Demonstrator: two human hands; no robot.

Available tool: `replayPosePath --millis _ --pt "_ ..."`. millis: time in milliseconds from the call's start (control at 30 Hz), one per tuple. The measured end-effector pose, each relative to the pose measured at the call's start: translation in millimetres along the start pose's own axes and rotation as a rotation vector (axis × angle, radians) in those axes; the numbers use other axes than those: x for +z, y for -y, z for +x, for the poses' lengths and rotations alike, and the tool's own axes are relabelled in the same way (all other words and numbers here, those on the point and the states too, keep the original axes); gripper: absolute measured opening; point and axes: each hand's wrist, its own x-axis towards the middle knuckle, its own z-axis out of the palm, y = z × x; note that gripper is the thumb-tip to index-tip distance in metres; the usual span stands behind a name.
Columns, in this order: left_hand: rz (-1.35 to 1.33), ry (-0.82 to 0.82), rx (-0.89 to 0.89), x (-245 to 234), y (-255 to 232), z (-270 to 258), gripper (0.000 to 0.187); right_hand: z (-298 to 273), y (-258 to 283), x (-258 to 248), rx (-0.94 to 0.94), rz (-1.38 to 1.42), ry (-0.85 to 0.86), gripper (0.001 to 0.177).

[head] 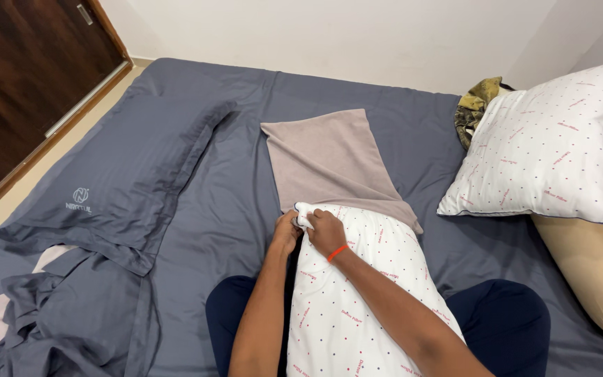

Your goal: The person sits on a bed and puts a gray pillowcase onto a pillow, smoothing it and zipping the closure. They then place a second pillow on the bed and put a light-colored pillowcase onto it, smoothing the fabric and zipping it closed.

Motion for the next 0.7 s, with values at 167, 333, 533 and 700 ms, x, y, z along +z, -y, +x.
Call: replayPosePath --millis 167,333,533,700 --pt "0.244 0.0 0.175 1 6 3 0.017 -4 22 -16 0.023 -0.109 0.293 0.066" --pt "0.698 -0.266 0.688 17 13 0 0.035 -34 60 -48 0.078 -0.177 0.731 0.114" --pt "0.876 -0.541 0.889 39 4 -47 0.016 -30 59 -51 0.058 -0.207 0.785 0.124" --pt "0.891 -0.502 0.74 59 -15 -93 0.009 -21 53 -41 0.065 -0.277 0.809 0.125"
